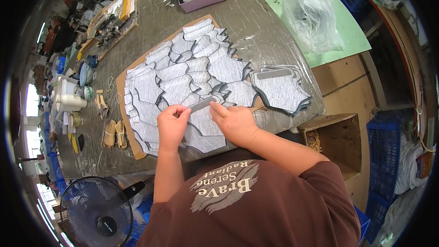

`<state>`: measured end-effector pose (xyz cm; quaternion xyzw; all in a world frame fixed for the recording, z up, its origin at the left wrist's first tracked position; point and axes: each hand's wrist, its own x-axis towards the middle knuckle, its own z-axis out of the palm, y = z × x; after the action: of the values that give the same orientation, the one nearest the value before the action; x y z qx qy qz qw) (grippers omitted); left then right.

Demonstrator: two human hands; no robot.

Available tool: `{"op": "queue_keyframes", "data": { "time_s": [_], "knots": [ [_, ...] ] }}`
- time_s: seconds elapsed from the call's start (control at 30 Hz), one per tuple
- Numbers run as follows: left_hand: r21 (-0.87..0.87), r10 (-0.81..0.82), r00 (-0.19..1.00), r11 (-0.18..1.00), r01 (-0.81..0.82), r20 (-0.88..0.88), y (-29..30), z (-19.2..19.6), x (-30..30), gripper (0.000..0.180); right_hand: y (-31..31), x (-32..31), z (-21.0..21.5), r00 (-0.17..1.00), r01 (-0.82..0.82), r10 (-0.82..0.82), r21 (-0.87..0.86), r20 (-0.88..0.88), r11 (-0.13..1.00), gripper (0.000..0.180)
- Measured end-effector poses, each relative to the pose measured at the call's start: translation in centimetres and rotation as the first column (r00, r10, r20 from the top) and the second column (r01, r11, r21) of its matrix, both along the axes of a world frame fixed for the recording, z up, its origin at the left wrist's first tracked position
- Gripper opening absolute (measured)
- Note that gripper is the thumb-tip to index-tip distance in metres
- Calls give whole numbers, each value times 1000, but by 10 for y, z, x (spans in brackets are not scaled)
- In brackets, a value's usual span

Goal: Bundling small gray fabric pieces using rubber bands at a workstation.

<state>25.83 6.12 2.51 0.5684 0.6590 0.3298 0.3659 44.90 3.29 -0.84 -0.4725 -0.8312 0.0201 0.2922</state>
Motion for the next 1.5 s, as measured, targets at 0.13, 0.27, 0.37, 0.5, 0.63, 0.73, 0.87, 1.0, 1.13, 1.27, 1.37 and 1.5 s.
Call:
{"op": "queue_keyframes", "data": {
  "time_s": [0.13,0.27,0.37,0.5,0.63,0.73,0.87,1.0,1.13,1.27,1.37,1.5],
  "knots": [
    [212,-29,990,976,57,-137,-5,-1,1,5,-1,2,0,1000,10,-11,-21,-23,1000,19],
    [272,-49,995,962,23,88,-13,0,-3,7,-3,1,16,956,125,-167,-183,-241,975,27],
    [166,-38,948,986,-16,315,-24,11,-5,7,0,3,16,852,38,-200,-324,-484,945,29],
    [-22,92,791,995,-99,604,-29,13,-3,14,-1,4,21,647,-165,-308,-523,-697,836,20],
    [-71,117,670,993,-97,733,-29,6,-3,15,-7,16,47,630,-211,-364,-602,-686,770,13],
    [-66,122,564,991,-120,817,-24,12,4,14,-10,45,55,594,-69,-442,-590,-672,805,10],
    [150,-128,608,989,16,783,-29,2,-7,34,-4,108,72,541,196,-599,-604,-591,772,15],
    [295,-297,720,946,133,627,-35,7,7,55,1,119,72,732,603,-636,-201,-245,772,16],
    [374,-418,839,883,285,349,-47,9,22,84,-15,57,76,831,104,-300,-400,-468,911,9],
    [444,-446,884,770,458,-140,-45,24,34,96,-22,5,72,775,-371,-34,-498,-631,784,10],
    [519,-408,873,702,487,-268,-44,27,30,97,-18,-1,67,744,-429,-37,-520,-667,739,10],
    [443,-450,885,774,452,-116,-51,18,24,97,-16,-6,61,714,-502,2,-510,-701,699,7]
  ]
}}
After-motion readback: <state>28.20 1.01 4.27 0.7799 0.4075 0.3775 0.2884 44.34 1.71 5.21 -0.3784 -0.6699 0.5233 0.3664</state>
